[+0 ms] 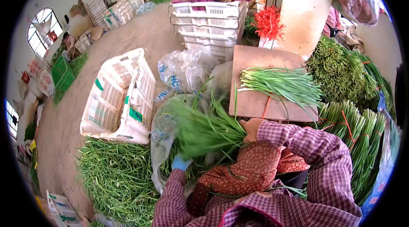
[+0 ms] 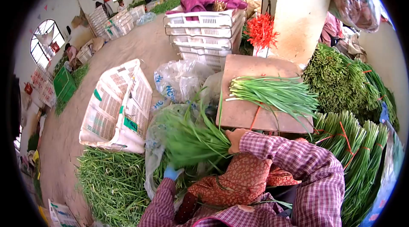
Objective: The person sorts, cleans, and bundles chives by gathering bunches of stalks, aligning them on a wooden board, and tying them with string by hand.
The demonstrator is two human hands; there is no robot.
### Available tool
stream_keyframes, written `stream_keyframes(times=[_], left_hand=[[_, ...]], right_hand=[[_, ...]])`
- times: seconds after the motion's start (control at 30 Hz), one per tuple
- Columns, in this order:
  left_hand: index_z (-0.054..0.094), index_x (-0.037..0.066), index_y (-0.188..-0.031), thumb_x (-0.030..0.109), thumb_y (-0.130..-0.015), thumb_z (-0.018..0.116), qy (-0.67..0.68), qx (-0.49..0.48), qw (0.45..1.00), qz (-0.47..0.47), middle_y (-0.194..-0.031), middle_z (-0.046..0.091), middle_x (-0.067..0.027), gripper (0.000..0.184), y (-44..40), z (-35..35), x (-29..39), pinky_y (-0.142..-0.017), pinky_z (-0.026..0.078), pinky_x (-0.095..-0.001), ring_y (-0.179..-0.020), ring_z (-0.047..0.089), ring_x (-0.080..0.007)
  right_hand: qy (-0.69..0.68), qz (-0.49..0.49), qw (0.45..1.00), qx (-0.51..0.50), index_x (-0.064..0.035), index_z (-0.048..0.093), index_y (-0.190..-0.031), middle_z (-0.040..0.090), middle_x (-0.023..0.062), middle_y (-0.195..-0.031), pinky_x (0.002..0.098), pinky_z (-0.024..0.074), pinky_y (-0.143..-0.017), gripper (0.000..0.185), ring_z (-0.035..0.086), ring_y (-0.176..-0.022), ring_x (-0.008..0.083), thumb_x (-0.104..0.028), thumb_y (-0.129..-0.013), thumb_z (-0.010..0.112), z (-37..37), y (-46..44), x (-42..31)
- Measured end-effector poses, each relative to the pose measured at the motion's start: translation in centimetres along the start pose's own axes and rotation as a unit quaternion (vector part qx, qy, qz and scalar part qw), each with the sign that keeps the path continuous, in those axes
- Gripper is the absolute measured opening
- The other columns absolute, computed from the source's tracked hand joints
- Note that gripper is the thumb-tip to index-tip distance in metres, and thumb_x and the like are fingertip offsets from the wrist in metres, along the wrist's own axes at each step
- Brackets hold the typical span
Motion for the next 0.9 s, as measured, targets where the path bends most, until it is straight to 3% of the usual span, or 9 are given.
stream_keyframes(times=[0.1, 0.2, 0.3, 0.33, 0.47, 0.53, 0.6, 0.7, 0.9], left_hand=[[0.038, 0.003, -0.137, 0.062, -0.069, 0.067, -0.063, -0.11, 0.992, 0.002, -0.132, 0.047, -0.0231, 0.094, 5.5, -3.8, 1.9, -0.099, 0.04, -0.0406, -0.12, 0.048, -0.0362], [0.055, 0.0, -0.123, 0.046, -0.083, 0.064, 0.093, -0.298, 0.946, 0.086, -0.119, 0.06, -0.0159, 0.062, 11.7, -11.7, 10.5, -0.096, 0.042, -0.0332, -0.11, 0.056, -0.0231], [0.059, 0.002, -0.119, 0.034, -0.075, 0.074, 0.209, -0.255, 0.906, 0.266, -0.113, 0.063, -0.0134, 0.056, 17.6, -23.0, 24.2, -0.098, 0.042, -0.039, -0.107, 0.059, -0.0223], [0.055, 0.001, -0.123, 0.035, -0.069, 0.078, 0.307, -0.209, 0.864, 0.34, -0.116, 0.061, -0.0158, 0.068, 18.3, -25.0, 27.1, -0.105, 0.035, -0.0431, -0.114, 0.055, -0.027], [0.017, 0.001, -0.145, 0.045, -0.047, 0.088, 0.161, -0.116, 0.849, 0.489, -0.14, 0.039, -0.0202, 0.129, 16.5, -26.1, 36.0, -0.111, 0.024, -0.0432, -0.13, 0.037, -0.0319], [0.013, 0.002, -0.145, 0.038, -0.043, 0.091, 0.139, -0.245, 0.831, 0.481, -0.145, 0.033, -0.0153, 0.133, 14.0, -21.6, 36.0, -0.11, 0.025, -0.0392, -0.133, 0.033, -0.0256], [0.018, 0.002, -0.144, 0.038, -0.043, 0.092, 0.327, -0.486, 0.764, 0.273, -0.142, 0.036, -0.012, 0.13, 13.4, -16.8, 32.8, -0.108, 0.027, -0.0372, -0.13, 0.036, -0.0228], [0.026, 0.001, -0.141, 0.033, -0.043, 0.092, 0.399, -0.501, 0.728, 0.246, -0.137, 0.041, -0.0101, 0.122, 9.4, -8.1, 24.5, -0.104, 0.032, -0.0368, -0.123, 0.041, -0.0219], [0.04, -0.002, -0.13, 0.029, -0.059, 0.082, 0.585, -0.47, 0.623, 0.221, -0.123, 0.052, -0.014, 0.088, 16.6, -7.0, 25.7, -0.092, 0.044, -0.0395, -0.106, 0.053, -0.0252]], right_hand=[[0.054, -0.025, 0.998, 0.014, -0.0033, 0.048, -0.122, 0.066, 0.0207, -0.092, 0.0468, 0.0522, -0.073, 0.069, 0.064, -0.088, 0.036, -0.037, -0.067, 0.071, -0.2, 0.7, 0.4], [0.123, -0.056, 0.99, 0.03, -0.0032, 0.058, -0.104, 0.066, 0.0181, -0.088, 0.0454, 0.0529, -0.068, 0.05, 0.065, -0.086, 0.035, -0.033, -0.067, 0.072, -1.9, 1.7, -0.5], [0.17, -0.093, 0.981, -0.02, -0.0053, 0.054, -0.113, 0.065, 0.0184, -0.089, 0.0461, 0.0529, -0.07, 0.056, 0.065, -0.085, 0.0343, -0.028, -0.065, 0.071, -4.2, 2.9, -4.5], [0.183, -0.093, 0.978, -0.033, -0.0058, 0.054, -0.113, 0.065, 0.0164, -0.087, 0.0452, 0.0537, -0.07, 0.053, 0.065, -0.084, 0.0329, -0.024, -0.066, 0.071, -4.3, 3.0, -5.8], [0.2, -0.16, 0.961, -0.109, -0.0057, 0.056, -0.111, 0.065, 0.0155, -0.087, 0.0448, 0.0538, -0.07, 0.05, 0.065, -0.086, 0.0312, -0.025, -0.067, 0.07, -5.2, 7.4, -12.2], [0.173, -0.231, 0.954, -0.084, -0.0059, 0.057, -0.11, 0.065, 0.0155, -0.089, 0.0446, 0.0527, -0.075, 0.049, 0.064, -0.086, 0.0317, -0.025, -0.067, 0.07, -7.0, 9.8, -13.0], [0.195, -0.296, 0.931, -0.089, -0.0056, 0.058, -0.111, 0.066, 0.0149, -0.091, 0.0439, 0.0511, -0.08, 0.05, 0.063, -0.087, 0.0316, -0.025, -0.066, 0.07, -7.9, 11.4, -13.1], [0.156, -0.286, 0.937, -0.122, -0.0068, 0.058, -0.114, 0.066, 0.0145, -0.095, 0.0388, 0.0521, -0.079, 0.053, 0.064, -0.086, 0.0273, -0.027, -0.066, 0.072, -9.4, 12.0, -11.9], [0.121, -0.29, 0.939, -0.137, -0.0083, 0.056, -0.123, 0.066, 0.0142, -0.101, 0.037, 0.0513, -0.081, 0.066, 0.063, -0.092, 0.0254, -0.03, -0.064, 0.076, -10.5, 10.0, -11.5]])
Point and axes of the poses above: each hand's wrist, its own y-axis away from the middle knuckle, its own z-axis out of the palm, x = y × z, the point moved 7 cm from there along -y, towards the middle knuckle
